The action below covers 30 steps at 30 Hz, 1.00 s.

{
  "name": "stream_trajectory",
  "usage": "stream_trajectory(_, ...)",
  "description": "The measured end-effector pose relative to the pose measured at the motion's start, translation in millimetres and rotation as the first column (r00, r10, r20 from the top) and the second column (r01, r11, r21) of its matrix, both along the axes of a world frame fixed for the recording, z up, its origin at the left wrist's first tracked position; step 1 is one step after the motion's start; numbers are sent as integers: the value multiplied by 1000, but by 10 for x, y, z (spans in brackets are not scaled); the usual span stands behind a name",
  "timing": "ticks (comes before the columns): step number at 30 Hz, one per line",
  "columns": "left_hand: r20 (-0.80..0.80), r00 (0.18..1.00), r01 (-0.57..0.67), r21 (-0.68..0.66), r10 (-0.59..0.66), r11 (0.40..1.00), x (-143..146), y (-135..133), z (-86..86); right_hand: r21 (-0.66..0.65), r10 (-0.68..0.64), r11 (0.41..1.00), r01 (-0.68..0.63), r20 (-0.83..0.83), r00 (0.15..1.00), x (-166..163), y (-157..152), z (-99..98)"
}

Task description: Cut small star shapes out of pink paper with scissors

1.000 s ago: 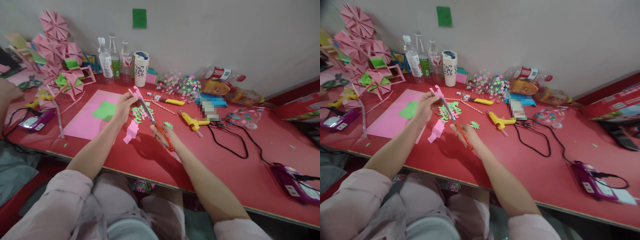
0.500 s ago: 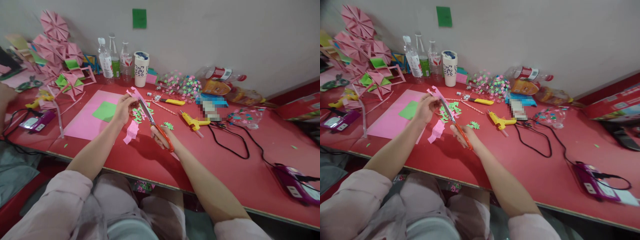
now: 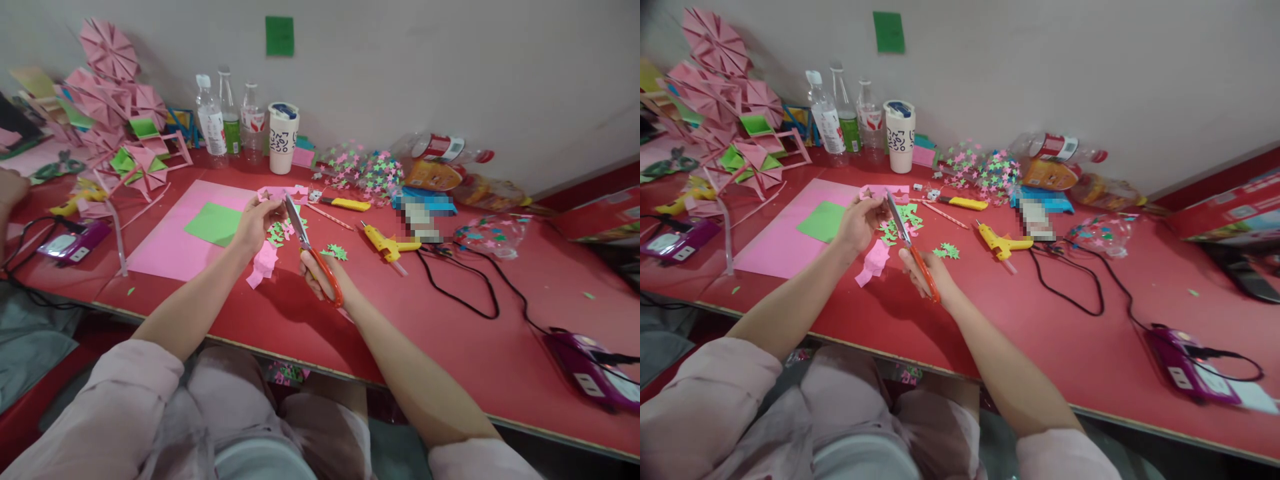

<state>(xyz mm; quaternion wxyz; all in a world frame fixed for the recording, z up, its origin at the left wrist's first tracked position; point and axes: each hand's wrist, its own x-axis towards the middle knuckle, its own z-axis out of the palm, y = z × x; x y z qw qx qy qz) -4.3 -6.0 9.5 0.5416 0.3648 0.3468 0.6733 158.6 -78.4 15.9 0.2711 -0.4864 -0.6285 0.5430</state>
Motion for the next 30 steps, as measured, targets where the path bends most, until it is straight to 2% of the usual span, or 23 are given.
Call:
stream_trajectory(12, 13, 1000, -18, -33, 18, 999, 17, -4, 34, 4, -52, 999, 52, 44, 998, -9, 16, -24)
stream_trajectory(20, 26, 999, 22, -11, -21, 1000, -13, -8, 34, 36, -19, 999, 17, 56, 998, 33, 32, -27)
stream_trajectory(30, 34, 999, 37, 12, -37, 999, -23, 4, -1, 22, -48, 999, 47, 54, 997, 24, 51, -46)
